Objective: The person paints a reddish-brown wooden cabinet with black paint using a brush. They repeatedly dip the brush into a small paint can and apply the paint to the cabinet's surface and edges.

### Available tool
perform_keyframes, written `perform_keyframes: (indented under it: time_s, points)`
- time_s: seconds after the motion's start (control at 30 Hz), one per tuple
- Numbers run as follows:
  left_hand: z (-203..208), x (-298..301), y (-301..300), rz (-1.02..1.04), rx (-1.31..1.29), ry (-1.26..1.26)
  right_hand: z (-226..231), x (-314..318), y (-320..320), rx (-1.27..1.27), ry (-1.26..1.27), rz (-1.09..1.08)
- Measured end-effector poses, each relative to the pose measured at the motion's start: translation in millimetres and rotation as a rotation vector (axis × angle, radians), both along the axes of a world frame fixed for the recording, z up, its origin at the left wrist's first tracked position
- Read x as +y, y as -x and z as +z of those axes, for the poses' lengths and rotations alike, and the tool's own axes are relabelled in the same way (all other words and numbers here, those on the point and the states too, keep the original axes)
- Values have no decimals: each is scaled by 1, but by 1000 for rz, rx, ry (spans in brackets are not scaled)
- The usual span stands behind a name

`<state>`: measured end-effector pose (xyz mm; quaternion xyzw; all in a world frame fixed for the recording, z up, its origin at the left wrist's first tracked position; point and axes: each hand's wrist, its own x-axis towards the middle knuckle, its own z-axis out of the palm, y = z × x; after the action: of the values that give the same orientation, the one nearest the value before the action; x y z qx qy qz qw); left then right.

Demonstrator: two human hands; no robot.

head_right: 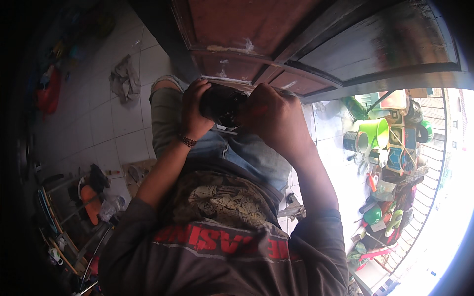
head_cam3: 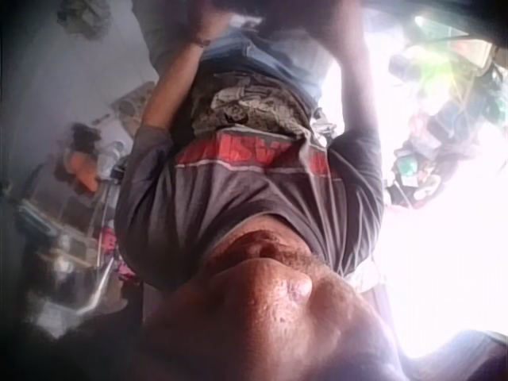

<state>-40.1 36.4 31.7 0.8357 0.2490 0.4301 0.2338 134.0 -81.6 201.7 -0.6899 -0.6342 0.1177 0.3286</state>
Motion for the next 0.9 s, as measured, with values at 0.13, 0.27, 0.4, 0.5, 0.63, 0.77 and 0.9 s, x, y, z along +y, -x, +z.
perform_keyframes:
  time_s: [0.13,0.27,0.4,0.5,0.63,0.77,0.9]
  points:
    - [-3,0,-3,16,-10,14,-6,-2,7,123,58,-32]
    - [-1,0,-2,14,-22,25,-23,-2,2,111,61,-28]
    - [-5,1,-2,20,-25,35,-16,-9,-9,83,74,-69]
    - [-6,0,-3,34,-34,35,1,-9,-6,69,4,-78]
    - [-6,1,-5,41,-30,28,-2,-6,-1,139,-109,-87]
    - [-4,-1,-5,34,-39,31,-17,-2,3,148,66,-40]
    - [-1,-1,-2,17,-32,51,-23,-5,-7,82,88,-28]
